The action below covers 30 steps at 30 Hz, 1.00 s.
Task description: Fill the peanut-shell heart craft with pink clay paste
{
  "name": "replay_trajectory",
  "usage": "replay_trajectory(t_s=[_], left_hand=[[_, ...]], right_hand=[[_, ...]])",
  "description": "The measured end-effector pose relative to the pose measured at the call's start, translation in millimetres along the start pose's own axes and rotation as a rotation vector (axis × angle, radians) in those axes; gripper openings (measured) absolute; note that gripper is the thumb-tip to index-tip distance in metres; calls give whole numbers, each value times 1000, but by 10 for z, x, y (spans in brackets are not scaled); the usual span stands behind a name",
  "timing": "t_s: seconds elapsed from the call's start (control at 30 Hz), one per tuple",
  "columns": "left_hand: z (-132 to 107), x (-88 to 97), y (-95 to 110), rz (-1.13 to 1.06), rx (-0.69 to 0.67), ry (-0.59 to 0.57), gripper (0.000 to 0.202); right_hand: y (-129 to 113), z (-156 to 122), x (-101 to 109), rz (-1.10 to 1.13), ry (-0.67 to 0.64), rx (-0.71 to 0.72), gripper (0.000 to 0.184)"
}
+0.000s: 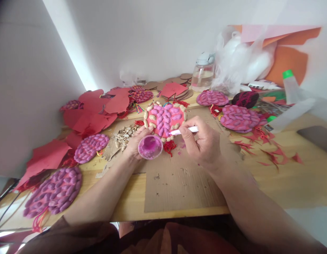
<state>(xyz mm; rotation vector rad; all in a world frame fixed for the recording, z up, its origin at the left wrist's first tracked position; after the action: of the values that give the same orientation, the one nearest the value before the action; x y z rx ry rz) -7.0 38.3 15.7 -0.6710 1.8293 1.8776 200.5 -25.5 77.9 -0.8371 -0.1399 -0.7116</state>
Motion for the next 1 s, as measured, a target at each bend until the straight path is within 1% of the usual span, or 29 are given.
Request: replay_trajectory(t_s=[0.1, 0.2, 0.3, 0.4, 0.5, 0.6, 0.7, 0.8, 0.93, 1.0], left_hand=[[12, 19, 0, 29, -5, -21, 30], [17, 17, -2, 16, -7, -26, 30], [16, 12, 2, 4, -11, -4, 33], [17, 5, 12, 9, -20, 8, 35], [18, 0, 27, 8, -40, 37, 32], [3, -15, 31, -13, -49, 67, 28], [-25, -42, 35, -38, -58, 80, 25], [-48, -65, 44, -46, -66, 80, 24], [-59, -73, 48, -36, -66, 78, 28], [-58, -71, 42, -32, -72, 74, 30]], right_hand=[[6, -2, -2, 28, 6, 0, 14], [-14, -1, -14, 10, -4, 55, 8], [-35, 1, -16, -39, -7, 89, 8], [-35, 0, -7, -41, 2, 78, 11], [-27, -6, -4, -19, 27, 78, 8], [-43, -17, -23, -39, 42, 132, 4], [-74, -34, -50, -70, 38, 179, 6], [-84, -49, -58, -69, 38, 162, 7], [-66, -53, -37, -51, 77, 104, 10], [-65, -55, -42, -67, 73, 98, 11]])
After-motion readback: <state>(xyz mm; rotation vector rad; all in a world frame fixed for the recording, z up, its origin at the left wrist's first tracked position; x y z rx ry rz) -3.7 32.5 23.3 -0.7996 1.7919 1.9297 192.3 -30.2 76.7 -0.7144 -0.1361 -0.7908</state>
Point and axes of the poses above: each hand's wrist, its own z-axis towards the middle knuckle, its own x-axis out of the back of the hand, y = z × x, the point moved 4 cm from there along z, towards the middle knuckle, and after that the axes turned 15 degrees about -x, right-handed, at the moved point
